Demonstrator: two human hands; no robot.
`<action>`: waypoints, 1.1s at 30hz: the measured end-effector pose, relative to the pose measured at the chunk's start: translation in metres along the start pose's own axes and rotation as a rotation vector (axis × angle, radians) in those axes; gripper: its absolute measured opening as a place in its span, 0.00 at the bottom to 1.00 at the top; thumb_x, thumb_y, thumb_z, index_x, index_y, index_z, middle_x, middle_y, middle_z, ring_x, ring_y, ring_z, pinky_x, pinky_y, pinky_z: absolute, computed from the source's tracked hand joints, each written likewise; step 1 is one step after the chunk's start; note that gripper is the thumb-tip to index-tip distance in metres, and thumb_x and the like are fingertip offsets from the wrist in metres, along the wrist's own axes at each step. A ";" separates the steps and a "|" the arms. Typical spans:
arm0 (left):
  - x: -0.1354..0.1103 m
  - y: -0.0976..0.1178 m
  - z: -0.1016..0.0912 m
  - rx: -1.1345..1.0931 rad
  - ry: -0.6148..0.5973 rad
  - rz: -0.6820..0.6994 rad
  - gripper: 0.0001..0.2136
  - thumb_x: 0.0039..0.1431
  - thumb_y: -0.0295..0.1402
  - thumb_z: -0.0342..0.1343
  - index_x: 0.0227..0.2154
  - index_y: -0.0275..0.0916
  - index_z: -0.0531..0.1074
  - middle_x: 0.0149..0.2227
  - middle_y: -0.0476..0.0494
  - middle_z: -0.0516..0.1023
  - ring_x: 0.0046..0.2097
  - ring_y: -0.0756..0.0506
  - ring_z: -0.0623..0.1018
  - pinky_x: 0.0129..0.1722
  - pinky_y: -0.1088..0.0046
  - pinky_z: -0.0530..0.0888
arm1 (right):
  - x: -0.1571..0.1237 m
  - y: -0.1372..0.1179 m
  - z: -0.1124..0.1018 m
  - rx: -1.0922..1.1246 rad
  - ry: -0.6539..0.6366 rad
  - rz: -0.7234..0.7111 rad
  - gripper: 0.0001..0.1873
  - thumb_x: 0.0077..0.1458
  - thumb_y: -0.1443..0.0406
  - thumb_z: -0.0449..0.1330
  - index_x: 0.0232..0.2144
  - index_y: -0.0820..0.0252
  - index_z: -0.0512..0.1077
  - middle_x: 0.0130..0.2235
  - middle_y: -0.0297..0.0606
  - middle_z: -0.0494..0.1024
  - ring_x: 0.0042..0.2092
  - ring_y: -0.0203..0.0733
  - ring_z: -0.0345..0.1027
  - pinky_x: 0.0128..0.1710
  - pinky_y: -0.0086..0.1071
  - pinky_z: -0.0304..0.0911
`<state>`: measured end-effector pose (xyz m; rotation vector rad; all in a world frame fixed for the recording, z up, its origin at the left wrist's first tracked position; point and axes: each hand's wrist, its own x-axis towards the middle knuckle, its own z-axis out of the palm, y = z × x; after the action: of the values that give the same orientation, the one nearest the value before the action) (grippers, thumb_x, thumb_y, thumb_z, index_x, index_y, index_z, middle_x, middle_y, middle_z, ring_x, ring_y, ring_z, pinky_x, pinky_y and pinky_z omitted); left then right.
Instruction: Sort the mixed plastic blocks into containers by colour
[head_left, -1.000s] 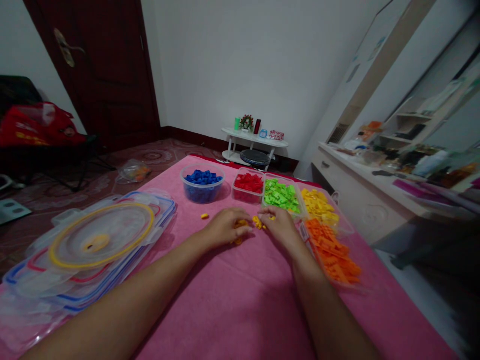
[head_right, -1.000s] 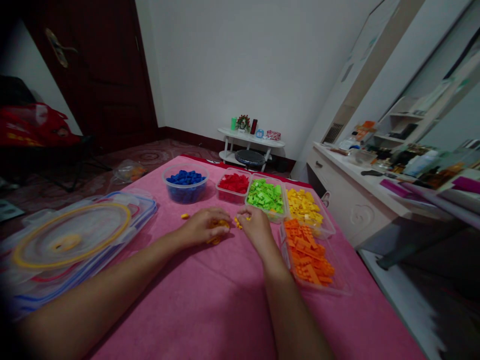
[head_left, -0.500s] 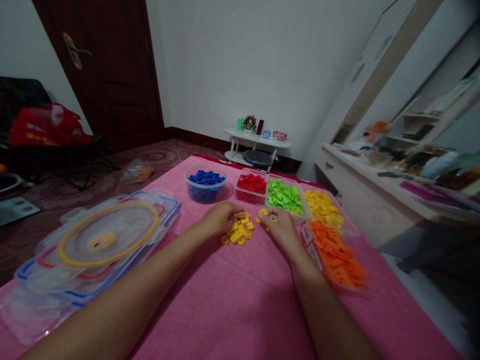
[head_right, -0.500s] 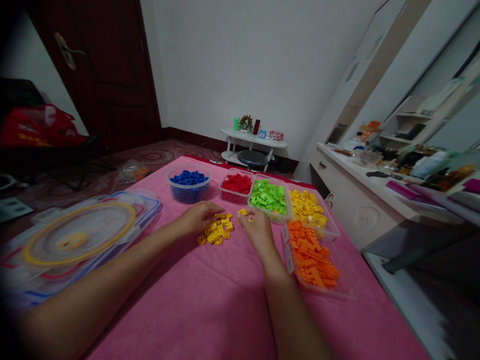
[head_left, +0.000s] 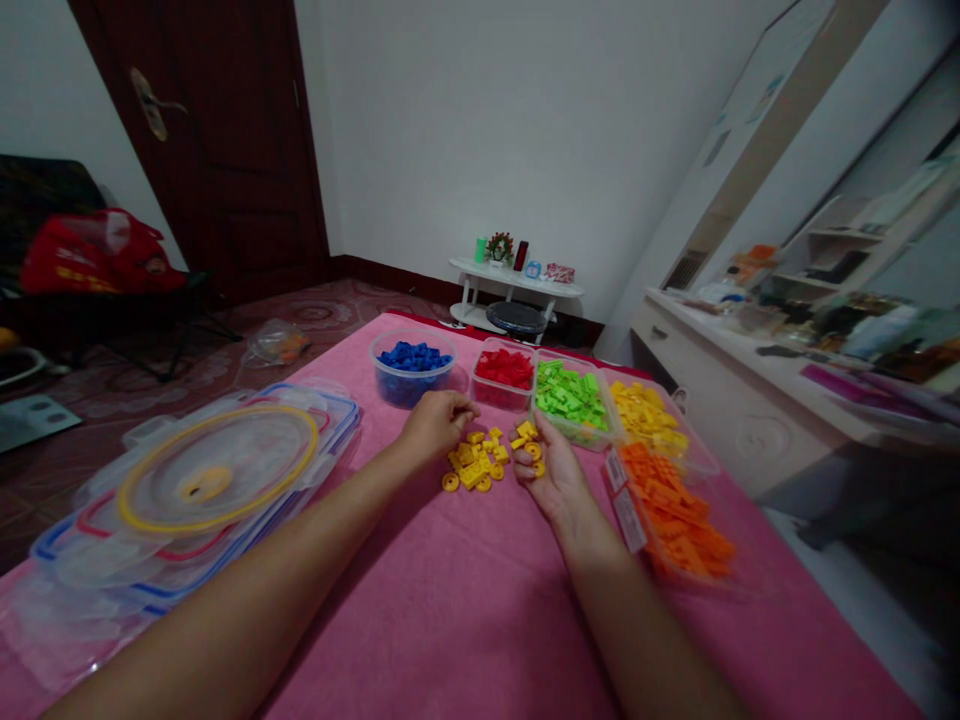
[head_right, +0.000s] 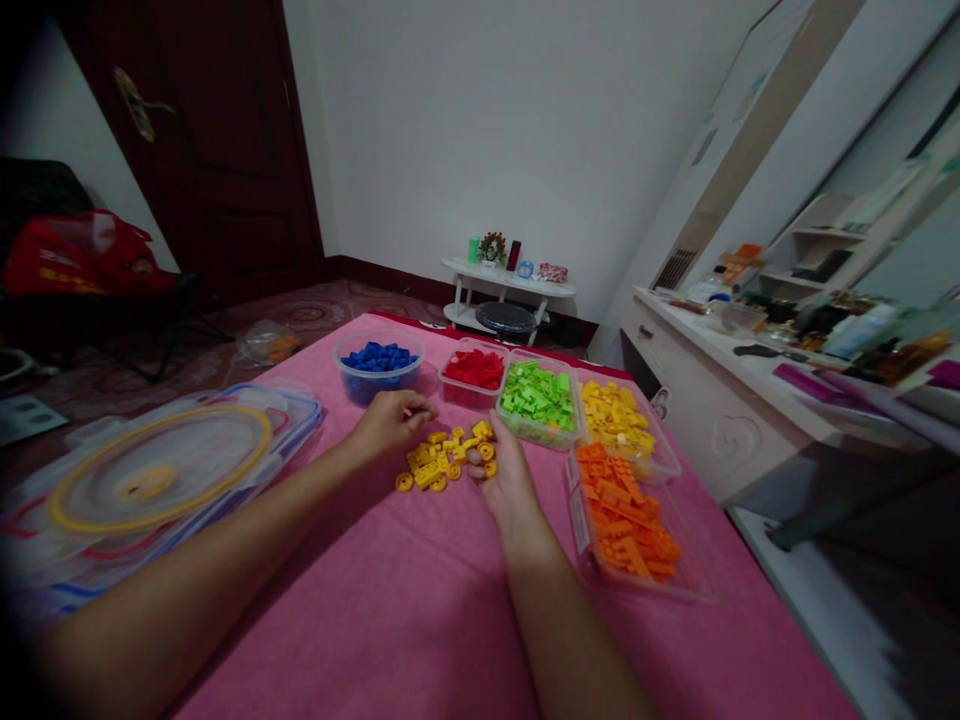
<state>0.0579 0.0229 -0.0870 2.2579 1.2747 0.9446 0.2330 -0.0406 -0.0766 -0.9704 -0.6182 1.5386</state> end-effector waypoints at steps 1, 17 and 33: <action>0.001 0.002 -0.006 0.018 0.000 0.013 0.13 0.53 0.25 0.50 0.35 0.37 0.79 0.36 0.44 0.81 0.36 0.48 0.77 0.36 0.75 0.71 | 0.000 0.001 0.002 0.012 0.028 0.024 0.14 0.53 0.56 0.58 0.29 0.62 0.65 0.22 0.29 0.69 0.14 0.23 0.50 0.11 0.16 0.41; -0.013 0.010 -0.056 0.589 -0.419 -0.194 0.05 0.38 0.23 0.59 0.22 0.37 0.76 0.28 0.37 0.79 0.32 0.41 0.78 0.31 0.72 0.71 | 0.006 0.009 -0.008 -0.523 0.133 -0.216 0.19 0.45 0.51 0.61 0.27 0.61 0.68 0.20 0.30 0.70 0.15 0.26 0.51 0.13 0.21 0.40; -0.005 0.001 0.013 0.055 -0.071 -0.148 0.09 0.49 0.31 0.57 0.34 0.38 0.78 0.32 0.43 0.80 0.31 0.48 0.76 0.28 0.76 0.68 | 0.009 0.013 -0.013 -1.091 0.208 -0.296 0.10 0.45 0.59 0.57 0.20 0.60 0.68 0.18 0.32 0.69 0.20 0.32 0.58 0.19 0.26 0.47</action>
<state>0.0659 0.0179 -0.0977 2.1817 1.4298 0.7788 0.2377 -0.0358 -0.0961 -1.7085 -1.4305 0.7482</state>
